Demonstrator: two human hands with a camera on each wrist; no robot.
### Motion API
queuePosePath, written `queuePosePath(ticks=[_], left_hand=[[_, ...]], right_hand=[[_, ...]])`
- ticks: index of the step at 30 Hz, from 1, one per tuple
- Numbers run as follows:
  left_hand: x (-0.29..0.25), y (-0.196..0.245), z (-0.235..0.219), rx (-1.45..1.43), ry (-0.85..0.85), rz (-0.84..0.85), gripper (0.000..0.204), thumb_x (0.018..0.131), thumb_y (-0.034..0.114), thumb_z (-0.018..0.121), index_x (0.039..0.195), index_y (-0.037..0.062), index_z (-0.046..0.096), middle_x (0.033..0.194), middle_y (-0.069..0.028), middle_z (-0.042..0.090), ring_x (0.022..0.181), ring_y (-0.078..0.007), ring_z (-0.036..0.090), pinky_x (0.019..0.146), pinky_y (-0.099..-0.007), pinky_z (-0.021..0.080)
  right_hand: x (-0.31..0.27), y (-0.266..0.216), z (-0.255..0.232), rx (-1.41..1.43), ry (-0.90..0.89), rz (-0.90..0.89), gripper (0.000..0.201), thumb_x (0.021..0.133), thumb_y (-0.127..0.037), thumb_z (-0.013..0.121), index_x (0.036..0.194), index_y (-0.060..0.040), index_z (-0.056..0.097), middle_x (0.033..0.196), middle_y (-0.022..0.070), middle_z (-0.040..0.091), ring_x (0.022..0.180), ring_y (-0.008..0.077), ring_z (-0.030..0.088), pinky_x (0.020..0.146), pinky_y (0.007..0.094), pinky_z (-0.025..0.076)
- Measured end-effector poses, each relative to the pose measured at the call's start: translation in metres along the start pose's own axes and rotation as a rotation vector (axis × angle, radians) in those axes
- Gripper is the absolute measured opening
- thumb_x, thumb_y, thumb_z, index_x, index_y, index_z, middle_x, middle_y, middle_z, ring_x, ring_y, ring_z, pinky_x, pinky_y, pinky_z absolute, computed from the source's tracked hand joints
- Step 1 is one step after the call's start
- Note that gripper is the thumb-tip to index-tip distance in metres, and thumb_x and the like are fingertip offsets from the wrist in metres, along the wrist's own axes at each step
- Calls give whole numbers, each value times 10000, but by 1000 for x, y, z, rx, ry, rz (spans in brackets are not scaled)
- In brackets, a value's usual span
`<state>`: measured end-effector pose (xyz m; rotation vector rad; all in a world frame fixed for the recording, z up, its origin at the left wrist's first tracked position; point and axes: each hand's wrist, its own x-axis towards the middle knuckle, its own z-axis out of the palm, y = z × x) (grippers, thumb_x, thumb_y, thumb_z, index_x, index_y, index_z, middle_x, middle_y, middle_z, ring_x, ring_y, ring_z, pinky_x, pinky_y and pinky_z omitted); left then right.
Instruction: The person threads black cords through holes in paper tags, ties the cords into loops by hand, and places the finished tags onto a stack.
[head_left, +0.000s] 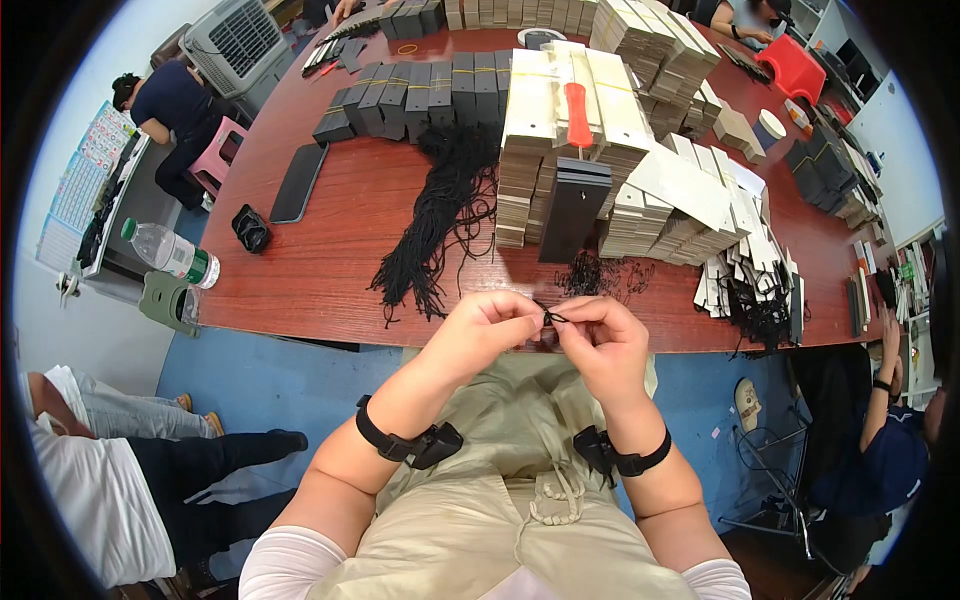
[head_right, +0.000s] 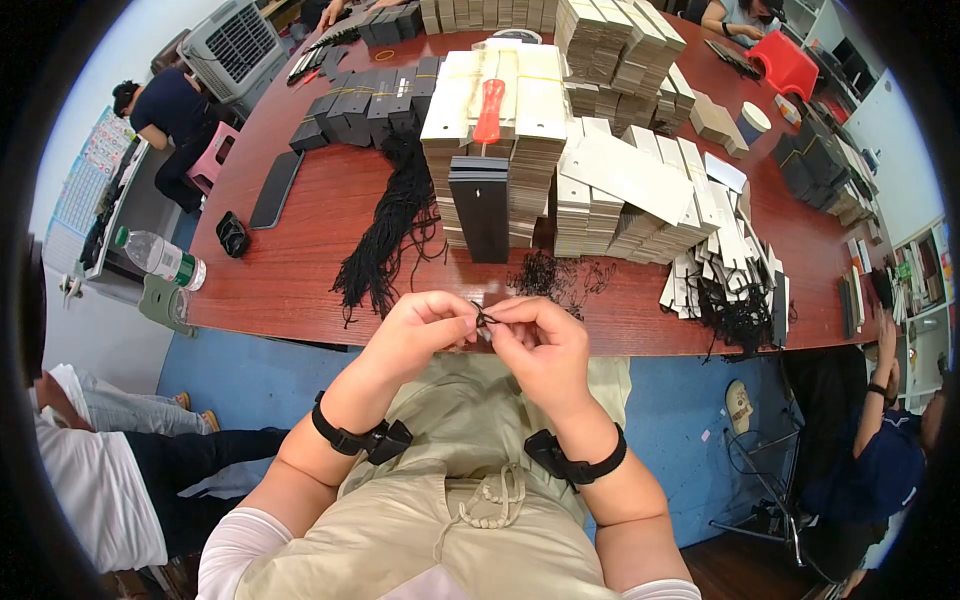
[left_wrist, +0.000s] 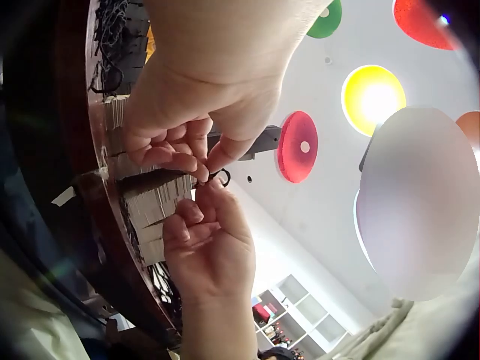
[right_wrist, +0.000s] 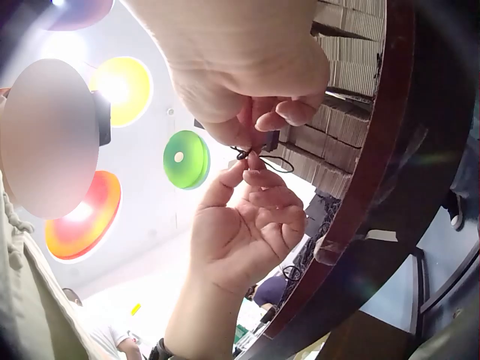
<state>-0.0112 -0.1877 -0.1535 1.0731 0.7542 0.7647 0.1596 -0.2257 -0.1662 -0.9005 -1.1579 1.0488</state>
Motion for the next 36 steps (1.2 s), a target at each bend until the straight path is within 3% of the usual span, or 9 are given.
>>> queuePosePath(ticks=[5, 8, 12, 16, 17, 21, 25, 31, 36], left_hand=[[-1, 0, 0, 36, 24, 23, 89, 828, 54, 615, 881, -3, 658, 779, 1, 622, 691, -46, 535, 613, -199, 429], [-3, 3, 2, 69, 64, 36, 73, 821, 43, 619, 863, -2, 658, 775, -13, 630, 675, -52, 543, 601, -202, 433], [-5, 6, -3, 92, 50, 64, 103, 827, 57, 625, 897, -10, 661, 793, 4, 623, 687, -35, 535, 606, -197, 441], [-6, 10, -6, 91, 28, 87, 95, 828, 53, 622, 891, -8, 659, 782, 2, 620, 686, -36, 532, 608, -197, 441], [-7, 12, -7, 91, 8, 98, 93, 829, 50, 619, 889, -9, 658, 779, 3, 617, 686, -36, 530, 607, -196, 439], [-8, 20, -3, 60, -57, 138, 81, 830, 37, 612, 879, -11, 654, 770, 6, 606, 686, -35, 522, 601, -195, 426], [-9, 18, -7, 78, -38, 130, 69, 827, 25, 612, 866, -14, 652, 769, 8, 602, 682, -32, 516, 585, -194, 412], [-9, 15, -8, 90, -67, 123, 57, 823, 16, 614, 856, -12, 650, 771, 8, 601, 672, -29, 509, 575, -193, 411], [-8, 15, -8, 86, -84, 132, 52, 819, 9, 615, 852, -13, 650, 771, 7, 600, 678, -31, 510, 579, -195, 412]], right_hand=[[-2, 0, 0, -27, -3, 27, 104, 794, 60, 611, 872, -8, 597, 910, 55, 648, 681, 16, 507, 576, 157, 395], [1, -4, -1, 94, 80, 186, 66, 836, 9, 595, 891, -23, 577, 904, 54, 651, 674, 24, 510, 570, 167, 397], [6, -2, -20, 134, 22, 393, 12, 877, -48, 565, 888, -48, 561, 747, -24, 578, 655, 27, 472, 561, 188, 388], [8, -14, -12, -172, 19, -9, 70, 852, -11, 556, 921, -7, 565, 951, 34, 540, 660, 24, 462, 553, 183, 381], [9, -20, -14, -132, -106, 59, 204, 844, 2, 551, 1047, 0, 527, 1056, 55, 506, 685, 25, 479, 558, 179, 387], [16, -46, -8, 185, -385, 548, 409, 856, -19, 549, 1224, -50, 373, 972, 55, 564, 620, 48, 505, 501, 186, 376], [18, -41, -9, 274, -371, 623, 267, 869, -56, 569, 1107, -59, 447, 710, -16, 558, 513, 41, 454, 436, 183, 316], [16, -34, -7, 107, -280, 469, 39, 852, -47, 604, 867, -24, 575, 710, -62, 540, 531, -10, 408, 457, 169, 294], [14, -37, -8, -36, -238, 470, 33, 822, -26, 640, 842, -5, 624, 688, -58, 564, 599, -15, 456, 504, 157, 335]])
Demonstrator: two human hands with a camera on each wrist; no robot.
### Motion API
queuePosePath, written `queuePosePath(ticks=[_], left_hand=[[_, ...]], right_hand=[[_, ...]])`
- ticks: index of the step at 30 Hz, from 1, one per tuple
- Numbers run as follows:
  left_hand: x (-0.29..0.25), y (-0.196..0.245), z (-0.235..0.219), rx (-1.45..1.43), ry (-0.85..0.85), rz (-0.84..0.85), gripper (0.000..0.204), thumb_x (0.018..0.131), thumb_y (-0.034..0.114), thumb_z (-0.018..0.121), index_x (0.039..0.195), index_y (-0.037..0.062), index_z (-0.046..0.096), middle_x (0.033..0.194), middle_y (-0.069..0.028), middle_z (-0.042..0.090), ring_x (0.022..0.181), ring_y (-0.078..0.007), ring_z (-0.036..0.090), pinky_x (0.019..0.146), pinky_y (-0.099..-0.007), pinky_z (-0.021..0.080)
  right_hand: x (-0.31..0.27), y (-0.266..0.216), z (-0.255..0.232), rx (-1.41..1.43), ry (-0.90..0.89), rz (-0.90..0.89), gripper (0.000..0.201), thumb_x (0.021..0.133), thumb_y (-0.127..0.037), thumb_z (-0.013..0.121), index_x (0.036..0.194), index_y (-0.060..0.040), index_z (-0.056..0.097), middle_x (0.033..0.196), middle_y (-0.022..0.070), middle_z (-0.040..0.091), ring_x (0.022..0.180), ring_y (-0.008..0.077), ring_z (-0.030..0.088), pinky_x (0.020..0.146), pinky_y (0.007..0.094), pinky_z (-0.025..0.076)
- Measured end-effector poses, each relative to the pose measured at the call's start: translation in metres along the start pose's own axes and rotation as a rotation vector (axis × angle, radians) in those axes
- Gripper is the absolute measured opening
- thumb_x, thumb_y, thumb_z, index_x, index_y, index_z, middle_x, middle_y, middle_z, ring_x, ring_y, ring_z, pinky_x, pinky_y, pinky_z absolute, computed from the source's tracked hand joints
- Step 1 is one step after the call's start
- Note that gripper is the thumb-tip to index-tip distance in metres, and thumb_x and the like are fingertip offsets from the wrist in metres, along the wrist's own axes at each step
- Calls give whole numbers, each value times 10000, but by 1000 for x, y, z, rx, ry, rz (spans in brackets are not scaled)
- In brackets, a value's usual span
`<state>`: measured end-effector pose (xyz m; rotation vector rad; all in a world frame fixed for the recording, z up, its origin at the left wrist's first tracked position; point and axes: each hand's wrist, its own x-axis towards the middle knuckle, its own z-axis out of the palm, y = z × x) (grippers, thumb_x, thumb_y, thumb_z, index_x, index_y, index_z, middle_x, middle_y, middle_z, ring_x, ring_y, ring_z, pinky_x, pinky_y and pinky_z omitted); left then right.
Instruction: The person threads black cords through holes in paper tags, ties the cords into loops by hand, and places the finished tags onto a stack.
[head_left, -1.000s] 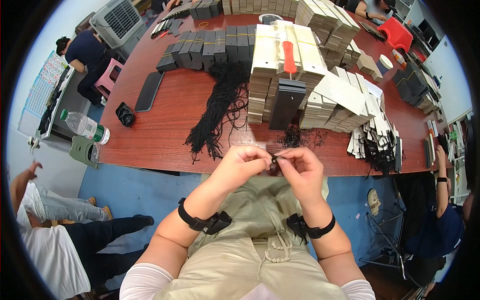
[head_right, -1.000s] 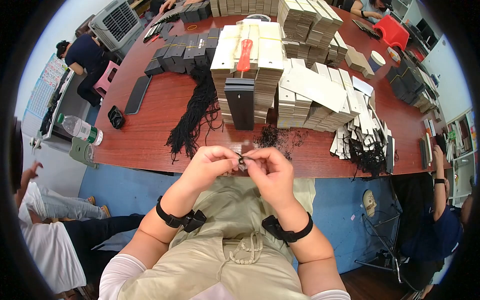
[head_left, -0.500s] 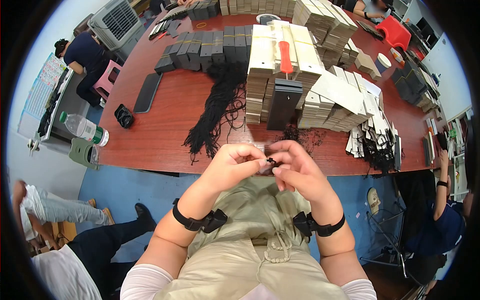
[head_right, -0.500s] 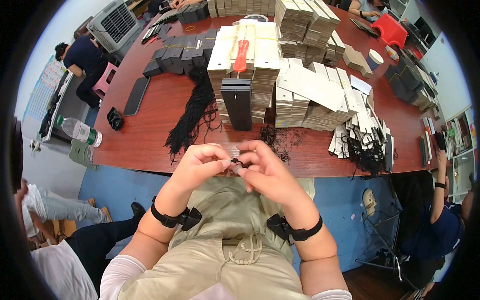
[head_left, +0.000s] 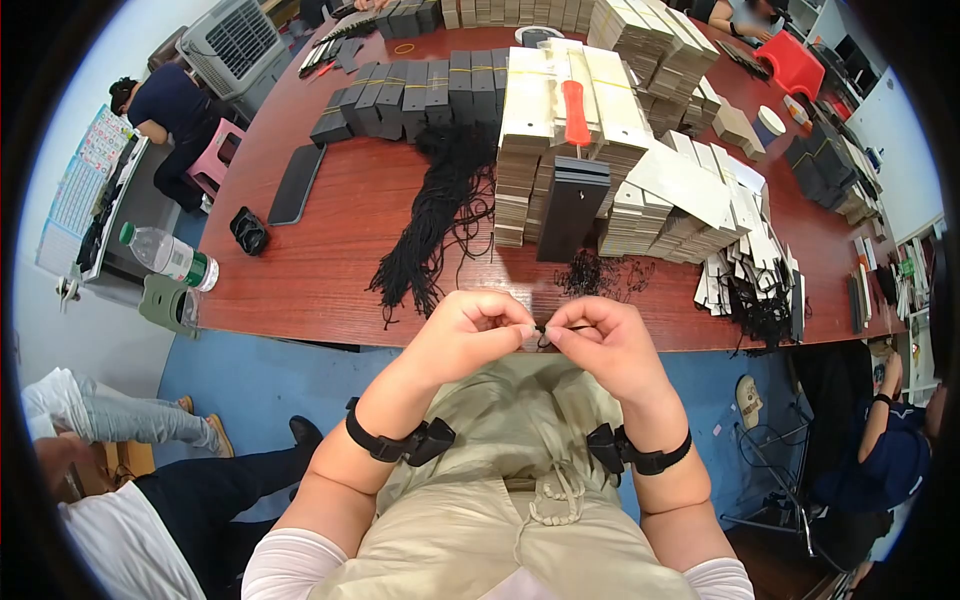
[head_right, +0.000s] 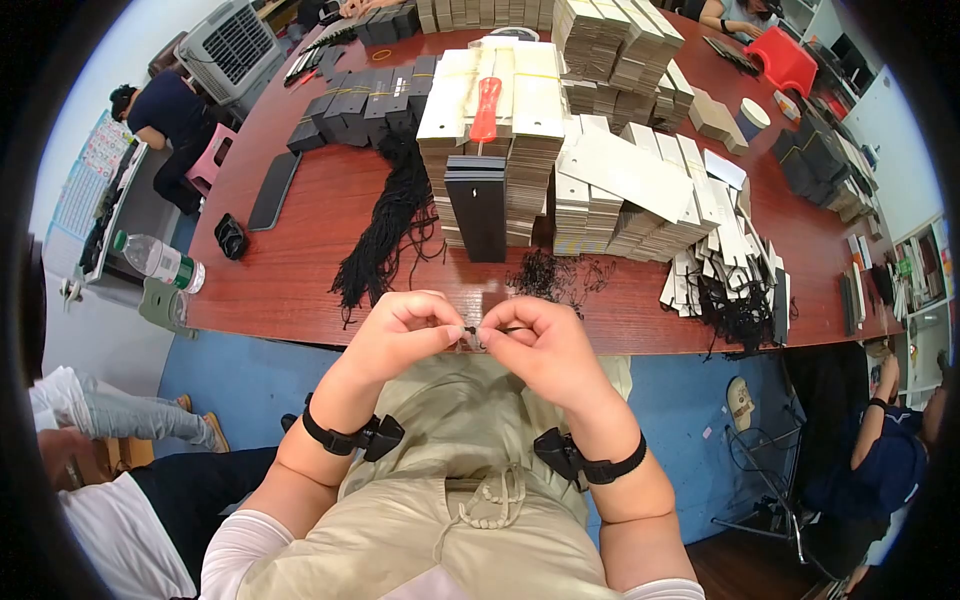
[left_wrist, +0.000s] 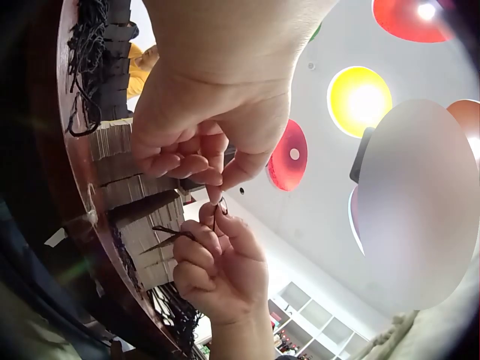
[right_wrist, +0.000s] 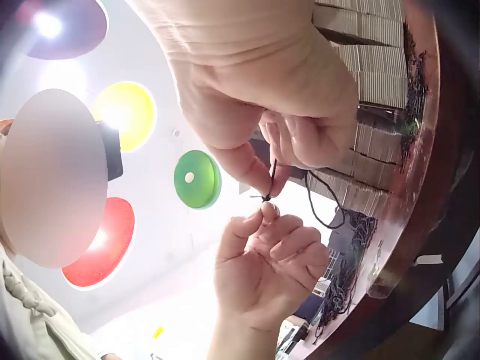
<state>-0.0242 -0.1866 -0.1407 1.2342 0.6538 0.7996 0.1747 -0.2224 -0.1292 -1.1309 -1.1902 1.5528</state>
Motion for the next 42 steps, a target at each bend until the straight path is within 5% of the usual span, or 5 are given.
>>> queuePosePath(ticks=[10, 25, 28, 32, 42], left_hand=[[0, 11, 3, 44, -23, -90, 89, 881, 77, 580, 855, 4, 623, 761, 22, 588, 686, -22, 486, 604, -191, 401], [2, -1, -7, -19, -29, 171, 212, 927, 131, 519, 742, 28, 521, 753, -3, 530, 643, -47, 457, 546, -200, 377], [3, -3, -3, -257, -81, 69, 204, 913, 136, 487, 731, 45, 476, 811, -93, 560, 661, -141, 498, 634, -269, 425], [8, -6, 11, -157, -114, -216, 197, 948, 197, 478, 816, 52, 499, 766, -62, 564, 594, -83, 472, 556, -208, 369], [7, -15, 8, 102, -85, -277, 299, 948, 261, 509, 762, 46, 602, 622, 50, 512, 582, -40, 449, 563, -195, 384]], right_hand=[[-2, 3, 3, -142, 67, -143, 96, 780, -23, 674, 869, 10, 688, 809, 40, 674, 735, 54, 588, 608, 193, 470], [-2, -14, -16, -430, 35, -336, 79, 767, -33, 677, 827, -10, 631, 711, 16, 547, 597, 84, 488, 530, 230, 400], [-2, -15, -18, -487, -12, -421, 76, 770, -52, 677, 818, -24, 624, 694, 15, 493, 576, 88, 452, 523, 237, 369], [5, -18, -9, -664, -90, -570, 89, 746, -40, 660, 831, -32, 633, 753, 62, 543, 668, 204, 553, 588, 305, 444], [34, -60, -84, -1432, 816, -625, 329, 684, -134, 735, 985, -62, 625, 1087, 96, 550, 1015, 309, 478, 886, 396, 403]])
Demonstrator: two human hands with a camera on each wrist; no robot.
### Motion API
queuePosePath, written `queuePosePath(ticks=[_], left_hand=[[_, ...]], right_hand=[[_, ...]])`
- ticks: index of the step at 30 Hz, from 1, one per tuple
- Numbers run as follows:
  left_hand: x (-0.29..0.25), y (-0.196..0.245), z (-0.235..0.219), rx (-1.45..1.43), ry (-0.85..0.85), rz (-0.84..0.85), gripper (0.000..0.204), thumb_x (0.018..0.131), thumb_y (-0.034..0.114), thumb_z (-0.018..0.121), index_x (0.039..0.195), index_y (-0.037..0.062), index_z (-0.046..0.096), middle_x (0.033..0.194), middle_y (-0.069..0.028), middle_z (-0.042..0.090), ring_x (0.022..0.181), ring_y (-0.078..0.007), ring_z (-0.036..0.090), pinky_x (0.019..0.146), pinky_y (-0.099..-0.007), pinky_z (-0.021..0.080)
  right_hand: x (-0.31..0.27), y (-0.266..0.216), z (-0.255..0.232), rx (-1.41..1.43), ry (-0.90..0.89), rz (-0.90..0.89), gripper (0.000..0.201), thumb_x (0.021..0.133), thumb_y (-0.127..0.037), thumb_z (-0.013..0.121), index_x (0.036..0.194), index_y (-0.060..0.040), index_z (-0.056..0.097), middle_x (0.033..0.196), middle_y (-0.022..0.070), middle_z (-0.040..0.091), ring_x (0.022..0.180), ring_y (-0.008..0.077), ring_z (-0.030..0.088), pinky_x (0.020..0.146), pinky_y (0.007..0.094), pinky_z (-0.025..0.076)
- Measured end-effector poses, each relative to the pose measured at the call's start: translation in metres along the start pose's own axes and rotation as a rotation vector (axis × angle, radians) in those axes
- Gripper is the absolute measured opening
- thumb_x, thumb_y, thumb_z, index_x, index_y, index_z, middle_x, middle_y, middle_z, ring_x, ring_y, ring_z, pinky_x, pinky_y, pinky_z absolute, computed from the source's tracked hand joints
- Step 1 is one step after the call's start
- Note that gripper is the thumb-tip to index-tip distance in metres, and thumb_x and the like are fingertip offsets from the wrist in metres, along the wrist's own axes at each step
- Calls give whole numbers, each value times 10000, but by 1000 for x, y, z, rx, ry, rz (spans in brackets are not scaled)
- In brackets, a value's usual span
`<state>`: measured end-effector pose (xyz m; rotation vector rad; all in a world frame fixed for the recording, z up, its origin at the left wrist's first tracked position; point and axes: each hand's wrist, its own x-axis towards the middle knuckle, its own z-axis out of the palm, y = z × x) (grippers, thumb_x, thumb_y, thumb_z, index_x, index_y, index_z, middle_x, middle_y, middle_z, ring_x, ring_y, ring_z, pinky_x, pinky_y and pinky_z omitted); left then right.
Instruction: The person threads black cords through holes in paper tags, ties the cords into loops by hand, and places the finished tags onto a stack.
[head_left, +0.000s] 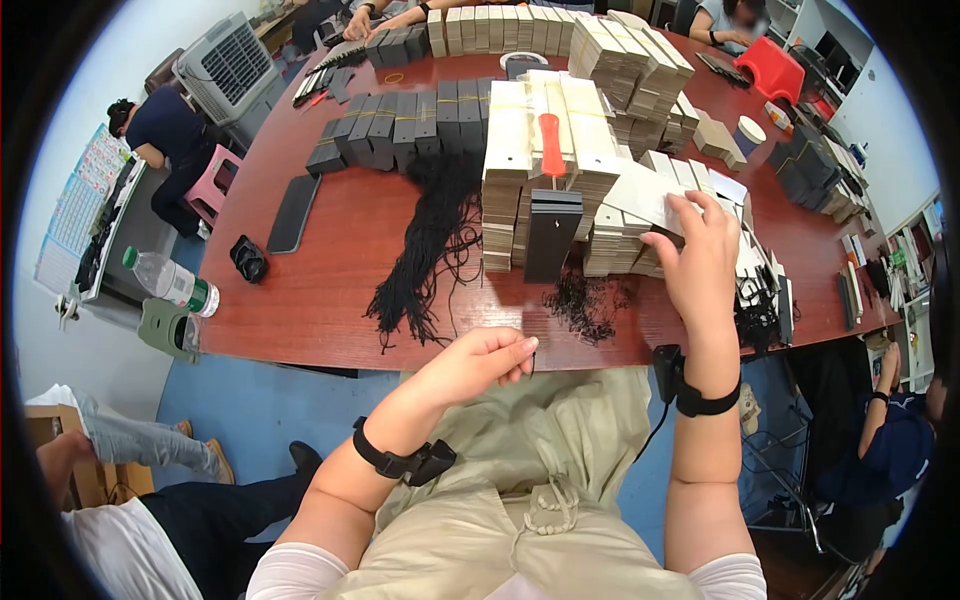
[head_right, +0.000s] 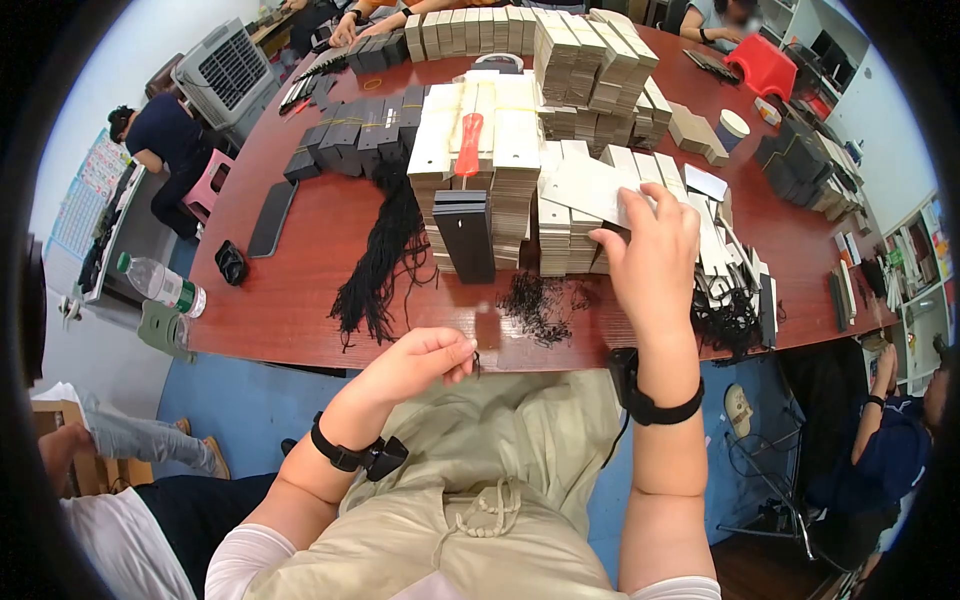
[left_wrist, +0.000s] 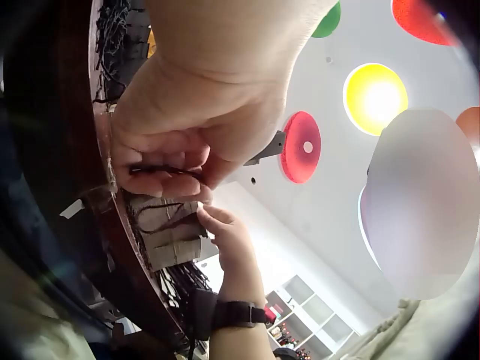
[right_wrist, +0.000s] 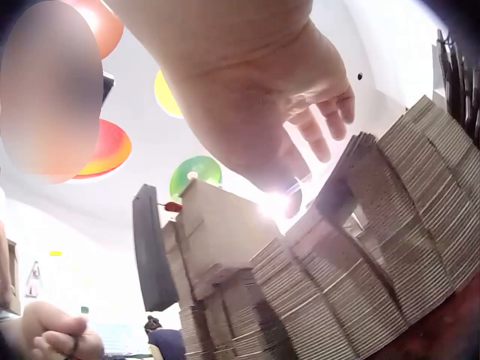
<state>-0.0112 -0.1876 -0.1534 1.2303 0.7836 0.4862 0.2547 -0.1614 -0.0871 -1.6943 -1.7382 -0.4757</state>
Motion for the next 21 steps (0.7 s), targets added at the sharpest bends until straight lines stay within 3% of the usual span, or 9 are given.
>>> queuePosePath(ticks=[7, 10, 11, 12, 14, 16, 17, 21], left_hand=[[-3, 1, -1, -29, -32, 29, 174, 922, 170, 552, 906, 12, 621, 694, 8, 586, 658, -61, 539, 621, -208, 440], [-5, 6, -1, -98, -16, 42, 140, 917, 138, 547, 937, 11, 603, 724, 5, 594, 673, -61, 543, 629, -212, 447], [-3, 3, 0, -101, 24, 80, 137, 915, 136, 548, 939, 11, 600, 745, 0, 599, 682, -59, 538, 631, -213, 443], [0, -2, 1, -102, 66, 118, 134, 913, 133, 550, 942, 11, 596, 767, -5, 603, 691, -58, 534, 633, -213, 439], [2, -5, 4, -78, 114, 152, 130, 914, 136, 548, 938, 15, 588, 800, -4, 602, 701, -49, 518, 630, -209, 429], [5, -3, 7, -25, 120, 149, 132, 920, 149, 542, 924, 22, 578, 824, 8, 591, 703, -33, 493, 621, -200, 417], [6, -2, 9, -8, 142, 153, 128, 922, 147, 537, 918, 26, 578, 793, 28, 564, 685, -23, 464, 602, -193, 391], [3, 11, 13, 41, 207, 193, 140, 931, 156, 528, 907, 33, 591, 721, 64, 499, 636, -6, 396, 553, -181, 336]], right_hand=[[2, 12, 0, -36, 19, -4, 372, 683, -147, 749, 1002, -41, 589, 1083, 104, 562, 1013, 317, 484, 890, 404, 391], [-6, -10, -15, 267, 168, 250, 352, 721, -142, 741, 1000, -30, 558, 1004, 112, 578, 932, 276, 538, 848, 360, 415], [-12, -23, -20, 563, 226, 275, 333, 760, -135, 720, 1011, -22, 532, 924, 106, 576, 851, 212, 563, 786, 310, 436], [-21, -29, -19, 758, 196, 240, 343, 760, -128, 728, 1007, -14, 519, 909, 92, 566, 849, 155, 551, 753, 277, 443], [-34, -54, -15, 1115, 69, 192, 366, 734, -105, 745, 1002, -7, 515, 894, 101, 574, 823, 176, 568, 733, 292, 458], [-37, -67, -11, 825, 82, -53, 385, 716, -91, 755, 998, -2, 508, 877, 119, 572, 763, 210, 582, 676, 306, 471], [-39, -70, -2, 820, 87, -50, 369, 729, -83, 742, 993, 7, 501, 842, 132, 577, 684, 245, 594, 602, 316, 477], [-50, -73, 14, 854, 111, 81, 345, 754, -98, 733, 981, 14, 497, 806, 139, 597, 620, 260, 610, 541, 315, 475]])
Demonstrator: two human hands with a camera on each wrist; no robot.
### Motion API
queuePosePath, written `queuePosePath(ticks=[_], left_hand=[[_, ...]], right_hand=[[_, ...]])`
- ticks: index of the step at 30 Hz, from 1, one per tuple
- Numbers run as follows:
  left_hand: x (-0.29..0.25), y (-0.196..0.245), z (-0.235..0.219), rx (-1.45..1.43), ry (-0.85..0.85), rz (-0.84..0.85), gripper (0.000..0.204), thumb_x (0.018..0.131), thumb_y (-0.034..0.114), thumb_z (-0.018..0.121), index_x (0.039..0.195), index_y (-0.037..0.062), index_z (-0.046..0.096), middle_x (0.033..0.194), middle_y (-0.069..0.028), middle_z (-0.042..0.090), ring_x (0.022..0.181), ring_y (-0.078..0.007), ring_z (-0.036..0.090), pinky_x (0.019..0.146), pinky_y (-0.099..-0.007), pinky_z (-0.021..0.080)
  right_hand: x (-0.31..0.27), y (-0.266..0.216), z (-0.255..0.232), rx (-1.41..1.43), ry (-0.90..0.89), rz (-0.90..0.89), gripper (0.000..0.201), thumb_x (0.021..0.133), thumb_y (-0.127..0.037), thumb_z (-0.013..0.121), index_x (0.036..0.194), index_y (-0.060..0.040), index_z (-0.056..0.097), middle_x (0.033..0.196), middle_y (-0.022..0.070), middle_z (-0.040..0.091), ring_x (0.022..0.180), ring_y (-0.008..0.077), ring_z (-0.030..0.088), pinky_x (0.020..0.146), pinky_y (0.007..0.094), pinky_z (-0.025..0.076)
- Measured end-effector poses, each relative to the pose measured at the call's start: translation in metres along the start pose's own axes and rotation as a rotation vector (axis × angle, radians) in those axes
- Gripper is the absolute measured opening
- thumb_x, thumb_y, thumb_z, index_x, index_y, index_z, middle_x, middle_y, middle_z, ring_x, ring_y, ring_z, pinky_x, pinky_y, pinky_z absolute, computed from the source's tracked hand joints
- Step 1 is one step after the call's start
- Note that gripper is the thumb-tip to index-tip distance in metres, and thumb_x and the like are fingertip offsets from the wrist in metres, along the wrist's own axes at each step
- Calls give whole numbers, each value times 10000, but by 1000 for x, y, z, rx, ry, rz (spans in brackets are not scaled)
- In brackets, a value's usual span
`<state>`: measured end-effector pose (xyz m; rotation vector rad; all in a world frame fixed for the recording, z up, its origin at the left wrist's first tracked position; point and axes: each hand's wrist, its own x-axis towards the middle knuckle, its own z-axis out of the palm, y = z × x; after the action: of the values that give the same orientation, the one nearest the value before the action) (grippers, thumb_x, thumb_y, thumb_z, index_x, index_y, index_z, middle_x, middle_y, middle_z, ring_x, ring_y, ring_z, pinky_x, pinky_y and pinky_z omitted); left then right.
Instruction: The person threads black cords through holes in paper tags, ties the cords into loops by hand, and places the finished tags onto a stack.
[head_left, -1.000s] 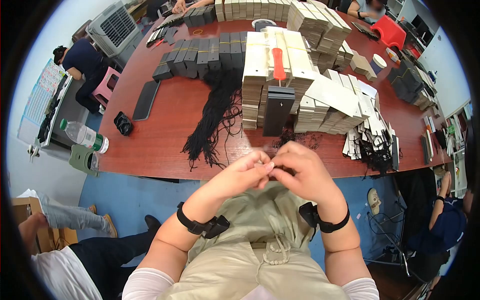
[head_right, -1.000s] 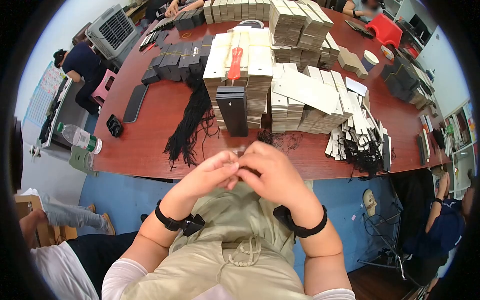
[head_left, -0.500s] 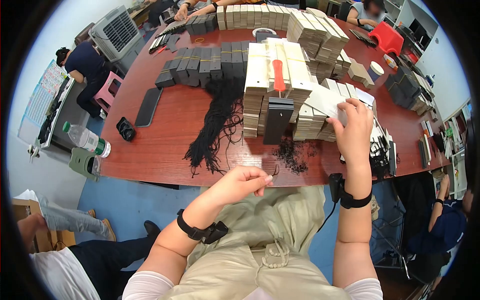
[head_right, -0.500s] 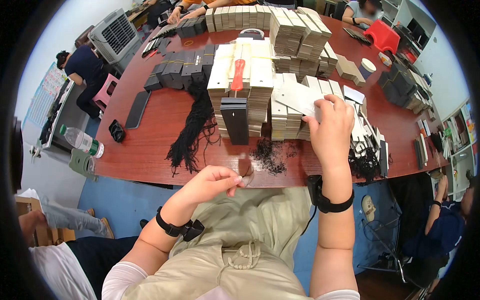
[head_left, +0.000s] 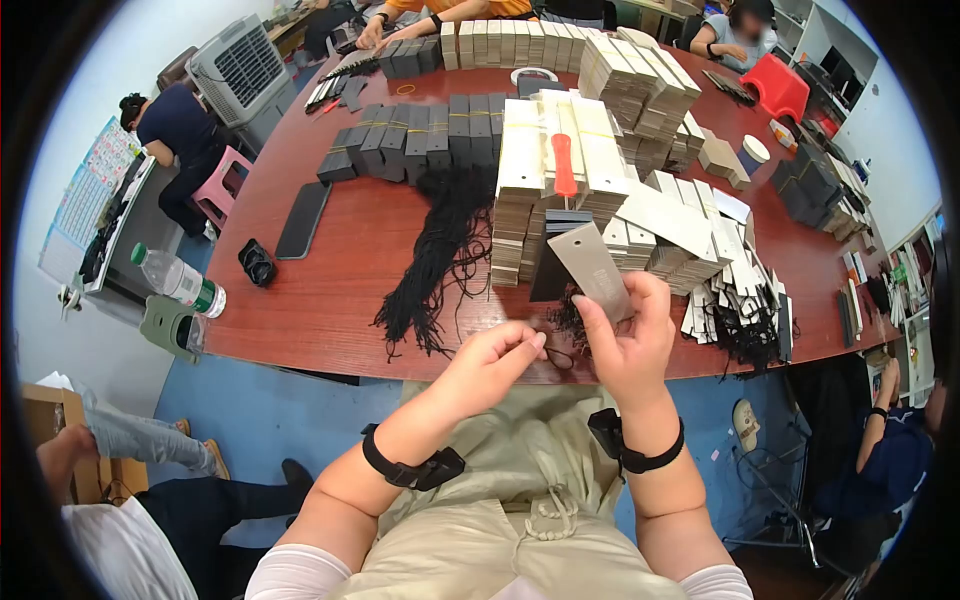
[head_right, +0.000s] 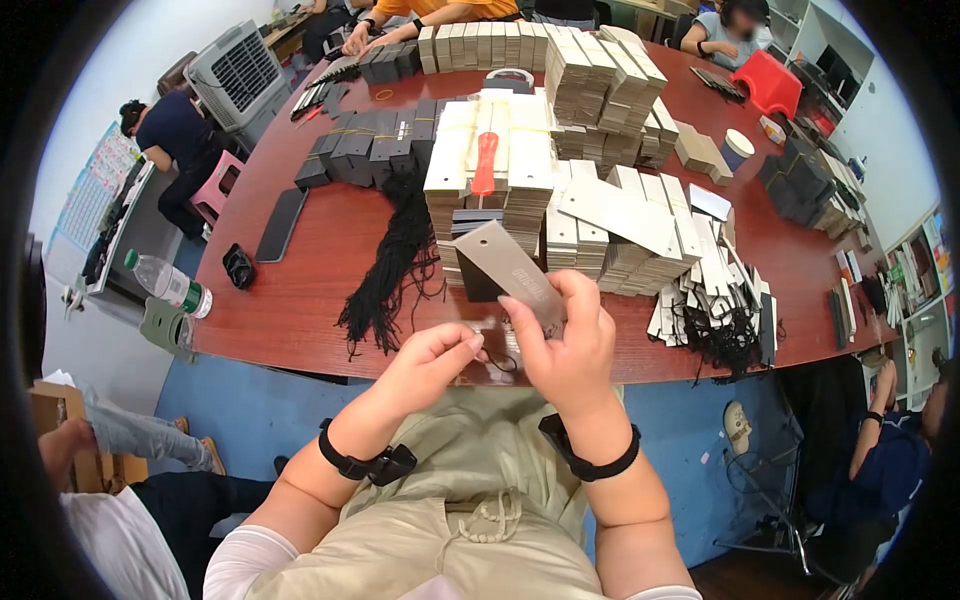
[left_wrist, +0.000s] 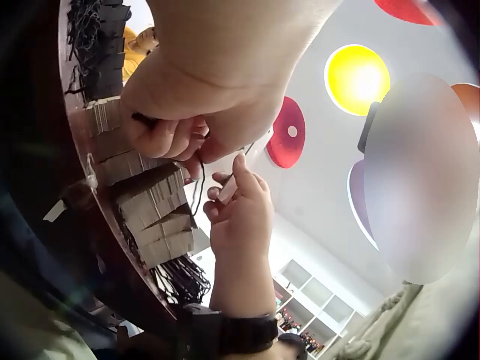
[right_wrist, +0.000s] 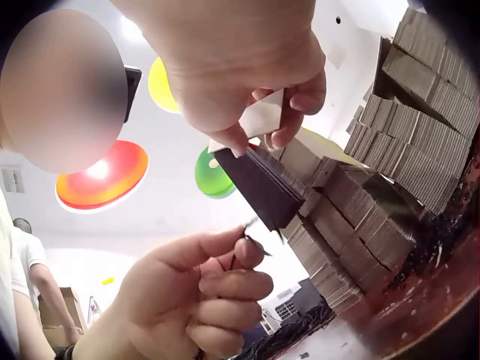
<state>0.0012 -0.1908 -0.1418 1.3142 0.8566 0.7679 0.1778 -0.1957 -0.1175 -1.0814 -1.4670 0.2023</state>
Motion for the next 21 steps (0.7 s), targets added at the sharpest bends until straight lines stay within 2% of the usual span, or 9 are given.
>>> queuePosePath(ticks=[4, 8, 11, 12, 15, 18, 21], left_hand=[[-5, 24, -8, 80, 26, 124, 149, 930, 154, 540, 926, 26, 614, 735, 46, 529, 634, -3, 419, 543, -179, 348], [-8, 63, -3, 37, 88, 401, 122, 909, 103, 565, 952, -2, 609, 813, 7, 612, 674, -11, 499, 588, -176, 410], [-3, 85, -2, 40, 138, 435, 128, 911, 103, 562, 951, -10, 605, 811, 4, 609, 686, -17, 505, 611, -177, 420], [2, 92, 4, -76, 149, 480, 127, 915, 99, 556, 946, -15, 601, 802, 10, 600, 692, -15, 501, 613, -177, 415], [19, 92, 0, -25, 170, 474, 113, 912, 94, 561, 953, -5, 598, 760, 32, 579, 658, -11, 480, 585, -178, 394], [27, 87, 4, 65, 251, 572, 109, 907, 93, 570, 958, 2, 601, 738, 41, 571, 650, -3, 470, 572, -172, 387], [24, 81, 3, 35, 356, 532, 97, 905, 87, 572, 950, 3, 590, 707, 51, 553, 612, 10, 431, 534, -164, 354]], right_hand=[[-5, -2, 4, -48, -30, 4, 366, 764, -135, 737, 996, 16, 498, 837, 159, 605, 648, 281, 621, 564, 319, 485], [-5, 1, 8, -14, -20, 54, 365, 771, -148, 733, 1001, 10, 498, 838, 152, 607, 653, 276, 625, 568, 321, 487], [-5, -2, 11, -5, -30, 79, 362, 775, -155, 731, 1000, 5, 496, 827, 143, 609, 643, 267, 623, 566, 319, 485], [-6, -3, 12, 1, -30, 96, 358, 777, -156, 730, 997, 3, 495, 821, 139, 609, 638, 264, 621, 564, 318, 483], [-7, -5, 12, 10, -27, 110, 351, 780, -155, 726, 988, 0, 491, 804, 130, 608, 626, 257, 616, 555, 315, 478], [-7, -7, 11, 22, -27, 124, 345, 782, -156, 724, 980, 0, 488, 794, 128, 605, 623, 252, 615, 548, 312, 474], [-7, -5, 13, 21, -15, 105, 347, 783, -160, 724, 979, 0, 487, 790, 131, 603, 617, 248, 612, 541, 308, 471]])
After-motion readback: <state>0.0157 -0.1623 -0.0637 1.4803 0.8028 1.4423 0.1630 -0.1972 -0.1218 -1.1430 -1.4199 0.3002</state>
